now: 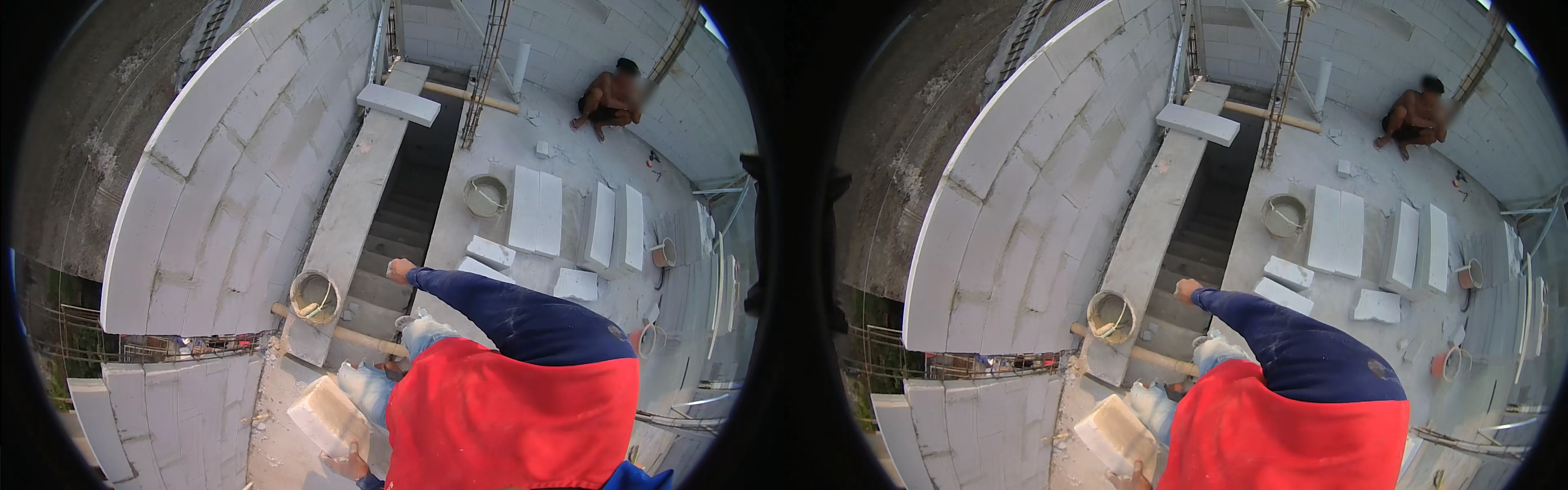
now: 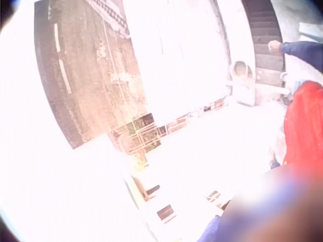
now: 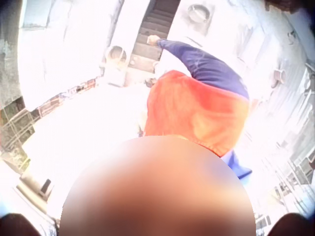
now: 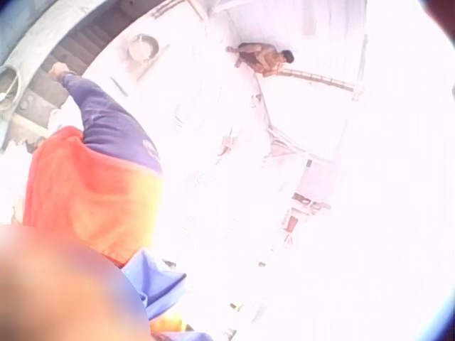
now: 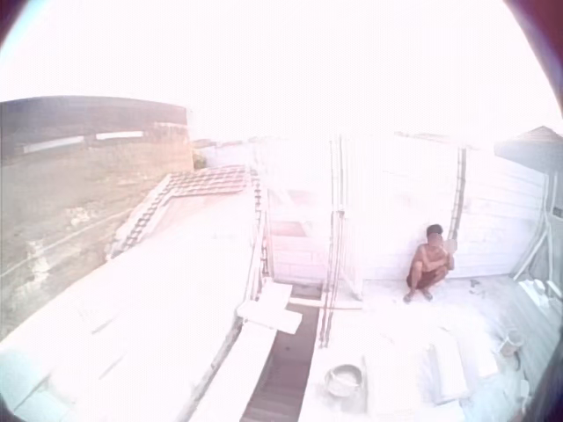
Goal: The person carries a white block to a wall, applies mortar with a trowel, and places the block on the wall. They then use a hammer to tap the block into position.
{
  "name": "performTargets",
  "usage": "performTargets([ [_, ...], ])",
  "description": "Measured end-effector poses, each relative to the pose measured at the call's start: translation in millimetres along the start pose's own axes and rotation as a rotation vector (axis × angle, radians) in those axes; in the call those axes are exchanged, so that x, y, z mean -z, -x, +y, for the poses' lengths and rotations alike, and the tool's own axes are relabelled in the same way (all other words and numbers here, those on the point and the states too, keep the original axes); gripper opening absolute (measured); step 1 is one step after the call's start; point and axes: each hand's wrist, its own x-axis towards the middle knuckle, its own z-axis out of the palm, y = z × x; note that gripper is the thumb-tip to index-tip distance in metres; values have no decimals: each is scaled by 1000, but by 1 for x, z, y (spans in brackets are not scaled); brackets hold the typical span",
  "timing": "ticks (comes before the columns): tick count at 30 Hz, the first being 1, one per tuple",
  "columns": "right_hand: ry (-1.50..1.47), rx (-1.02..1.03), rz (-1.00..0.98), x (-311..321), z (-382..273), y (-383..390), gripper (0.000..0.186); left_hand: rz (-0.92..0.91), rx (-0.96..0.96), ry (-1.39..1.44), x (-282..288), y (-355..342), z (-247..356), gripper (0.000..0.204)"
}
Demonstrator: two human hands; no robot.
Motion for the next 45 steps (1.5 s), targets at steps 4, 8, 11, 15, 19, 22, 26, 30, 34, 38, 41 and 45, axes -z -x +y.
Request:
performTargets([
  [4, -314, -59, 159, 9, -72, -18, 28, -29, 21, 150, 20, -67, 44, 65],
  [8, -323, -159, 92, -35, -77, 15, 30, -137, -102, -90, 51, -133, 55, 65],
  [11, -103, -428, -84, -89, -46, 61, 34, -208, -61, 43, 72, -183, 26, 64],
  [15, -35, -791, -72, -157, -29, 174, 36, -295, -73, 34, 111, -265, -63, 66],
  [19, -106, -1036, -244, -253, -99, 272, 30, -281, -307, -193, 166, -333, -163, 71],
  [22, -148, -812, -566, -342, -164, 318, 23, -294, -314, -270, 208, -370, -209, 73],
  [26, -5, -90, -109, -407, -214, 324, 18, -395, -167, -261, 260, -414, -234, 72],
  [30, -118, -563, -366, -369, -280, 287, 23, -457, -163, -356, 290, -448, -256, 85],
  [34, -818, -892, 42, -306, -334, 243, 31, -574, -110, -455, 284, -471, -274, 105],
  [38, -840, -822, 75, -286, -356, 210, 32, -557, -143, -509, 263, -487, -267, 107],
  [41, -849, -865, 25, -287, -357, 182, 32, -557, -173, -538, 237, -498, -243, 109],
  [45, -791, -900, -104, -282, -338, 131, 31, -681, -99, -566, 202, -520, -200, 113],
])
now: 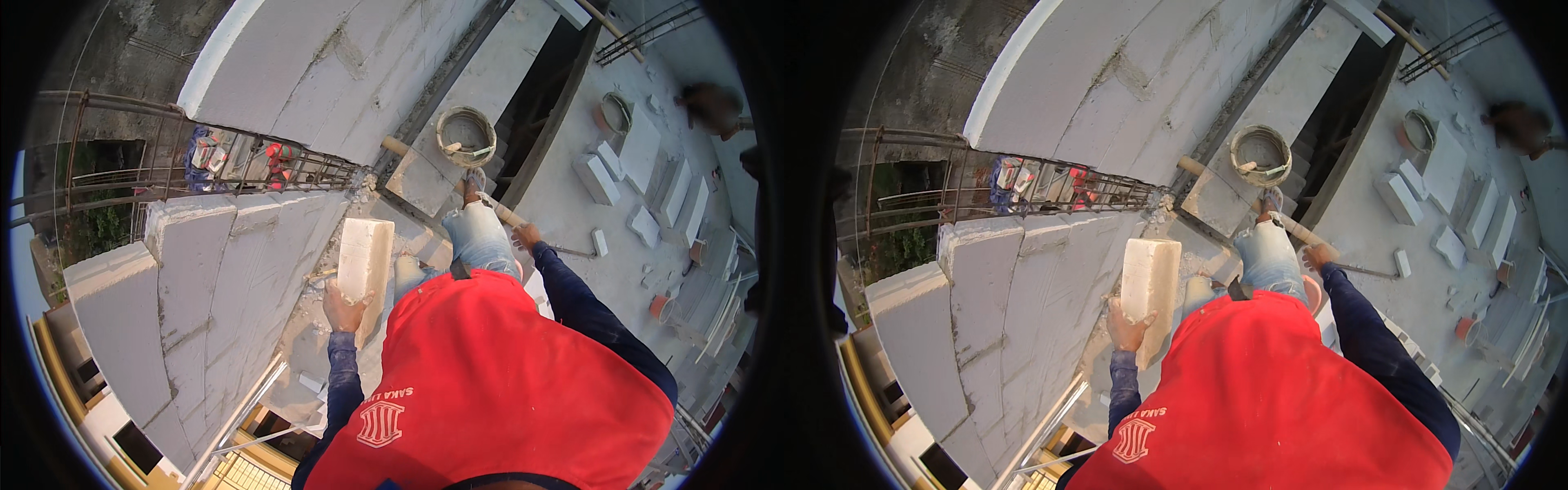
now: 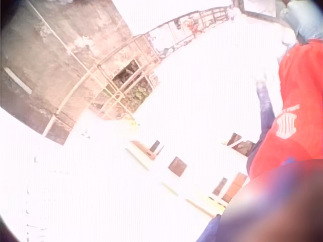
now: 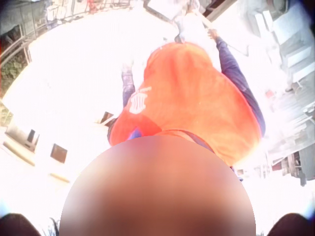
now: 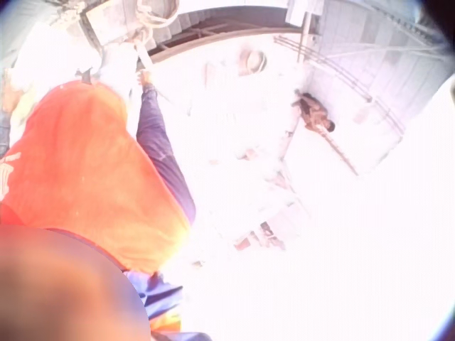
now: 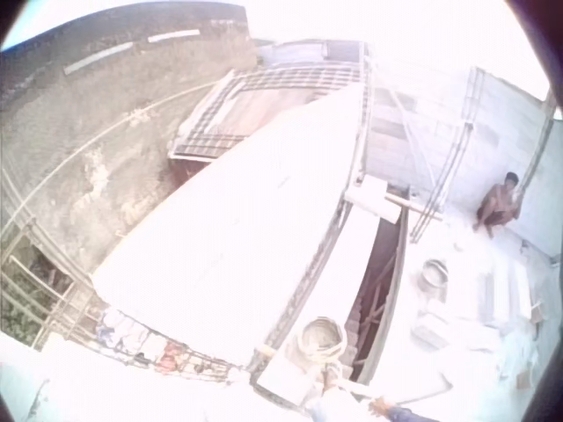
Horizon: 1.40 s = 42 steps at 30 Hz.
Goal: The person carries a white block to a wall, applies mortar with a trowel, and places the block on the wall. They then use a hammer to tap the block into position.
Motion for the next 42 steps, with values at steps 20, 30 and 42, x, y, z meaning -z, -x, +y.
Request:
performTargets([
  [20, -27, 9, 328, -82, -114, -264, 51, -5, -321, -41, -51, -174, 95, 83],
  [30, 184, 649, 497, -107, -291, -312, 45, -394, -2, 169, -82, -215, 54, 110],
  [42, 392, -103, 263, -153, -258, -368, 59, -215, 20, -2, -177, -231, -12, 107],
])
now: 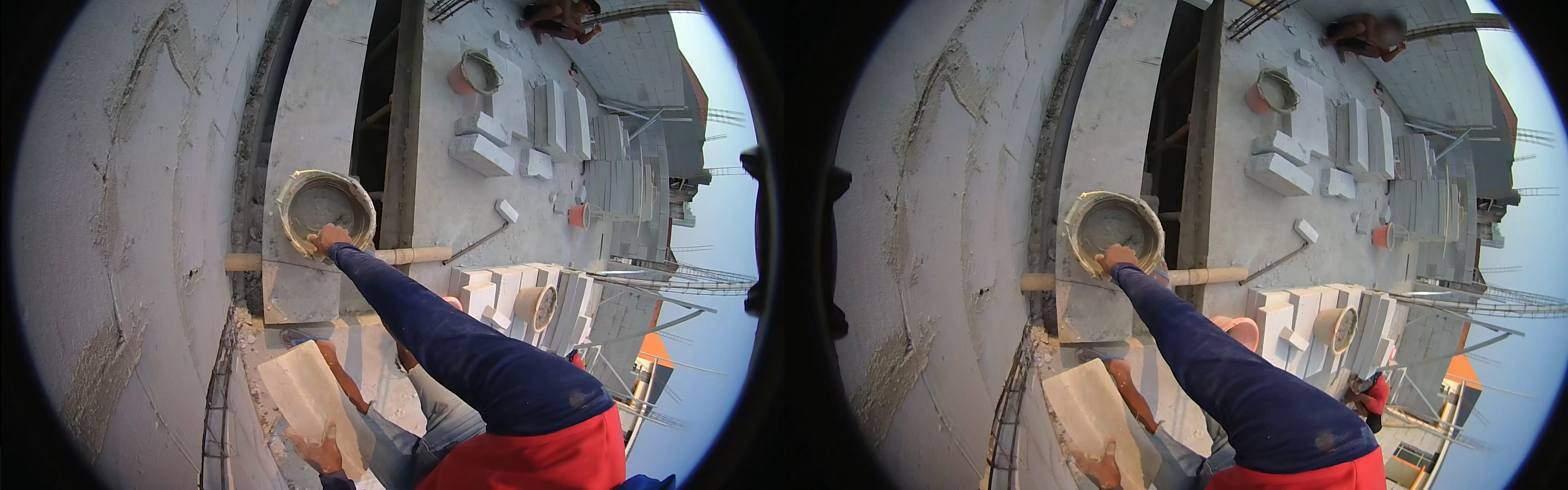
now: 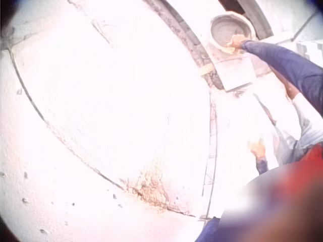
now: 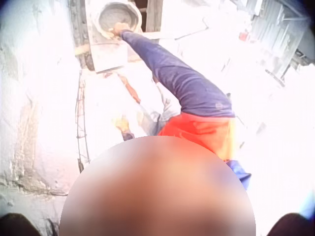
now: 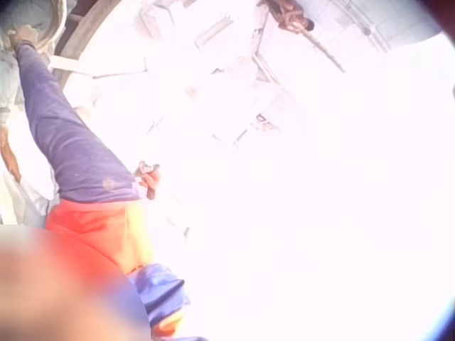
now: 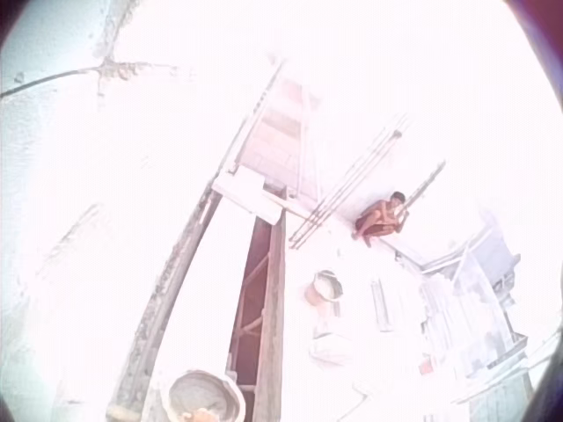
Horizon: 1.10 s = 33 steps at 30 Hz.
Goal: The person carries a white block to a wall, applies mortar with a trowel, and places the block on the wall. They then use a hammer to tap the block into position.
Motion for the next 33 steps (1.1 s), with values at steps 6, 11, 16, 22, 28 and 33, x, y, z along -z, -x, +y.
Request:
performTargets([
  [6, -222, -126, -126, -29, 20, -48, 41, -45, -124, 127, -9, -14, 9, 82],
  [11, -407, -176, -378, -8, 53, -62, 37, -93, -143, 366, 2, -31, 49, 70],
  [16, 456, 524, -321, 19, 93, -50, 32, -260, -137, 510, 12, -59, 78, 62],
  [22, 366, 516, -127, 63, 143, -9, 44, -438, 159, 957, -32, -100, 52, 68],
  [28, 541, 628, 62, 76, 153, -12, 30, -592, 568, 1336, -82, -103, 20, 80],
  [33, 523, 584, 99, 69, 120, -42, 26, -607, 615, 1369, -103, -107, 2, 83],
])
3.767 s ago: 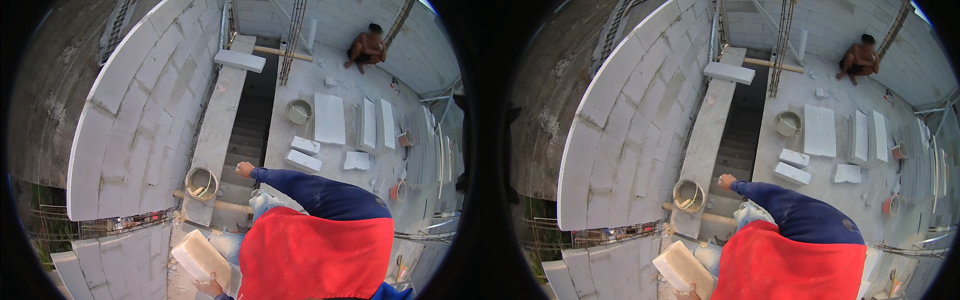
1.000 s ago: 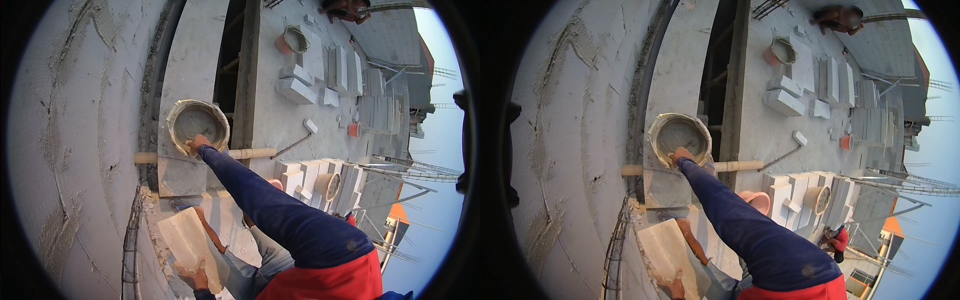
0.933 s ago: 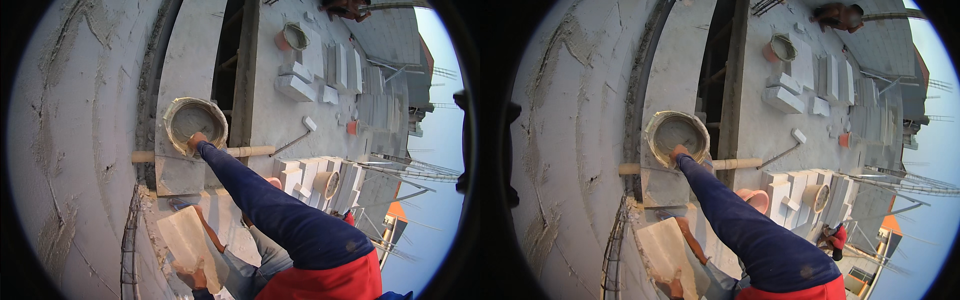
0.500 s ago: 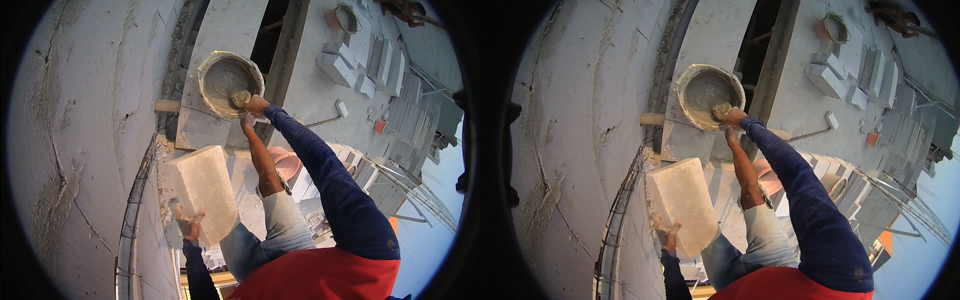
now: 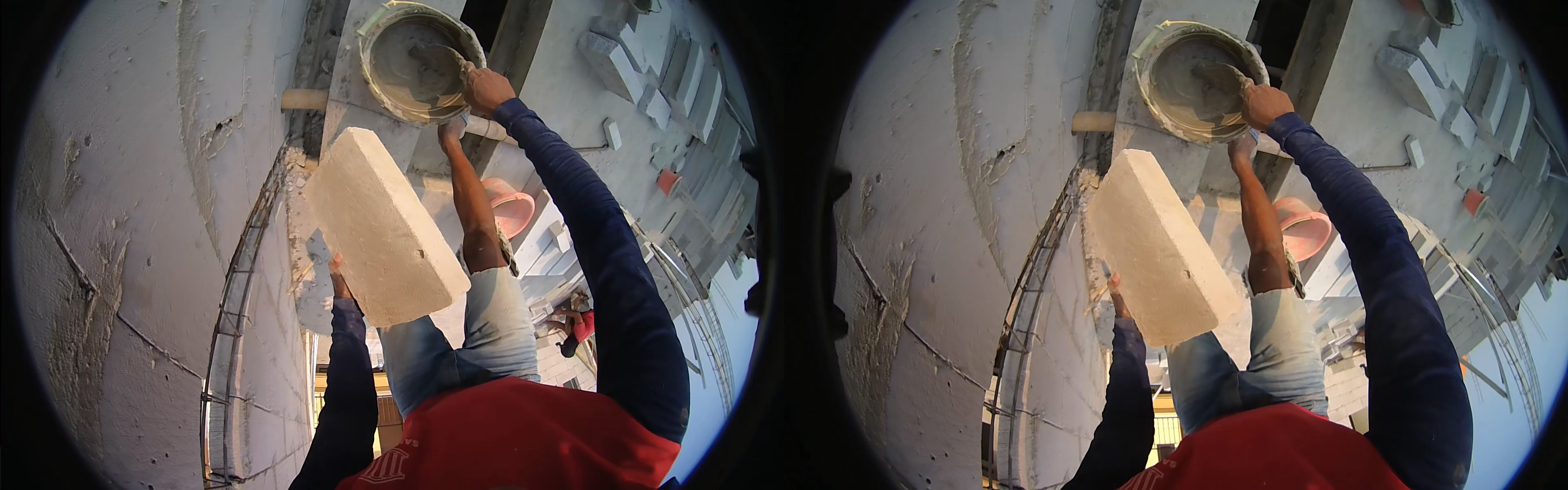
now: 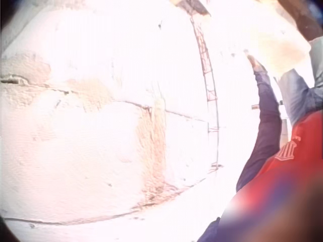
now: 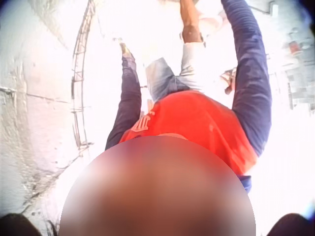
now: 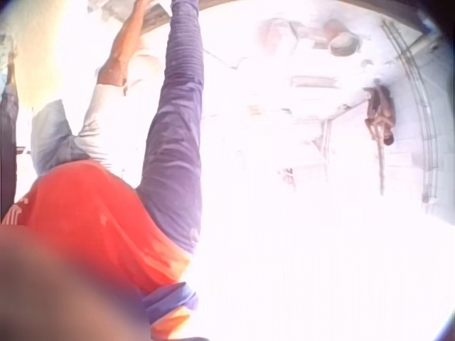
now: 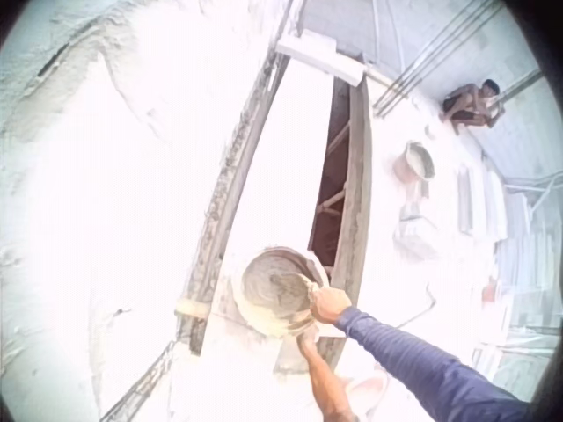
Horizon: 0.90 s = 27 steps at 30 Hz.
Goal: The person carries a white block to a wall, applies mortar with a trowel, and places the block on the wall. They then use a hammer to tap the block into position.
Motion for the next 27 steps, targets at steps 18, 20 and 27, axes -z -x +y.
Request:
performTargets([
  [18, -790, 24, -291, -5, 27, 39, 42, 24, -98, -29, -51, -53, 6, 73],
  [20, -776, 135, -184, 0, 23, 55, 43, 4, -58, -13, -51, -56, 1, 70],
  [27, -533, 125, -16, -9, -16, 91, 40, 37, -1, -86, -66, -62, 2, 68],
])
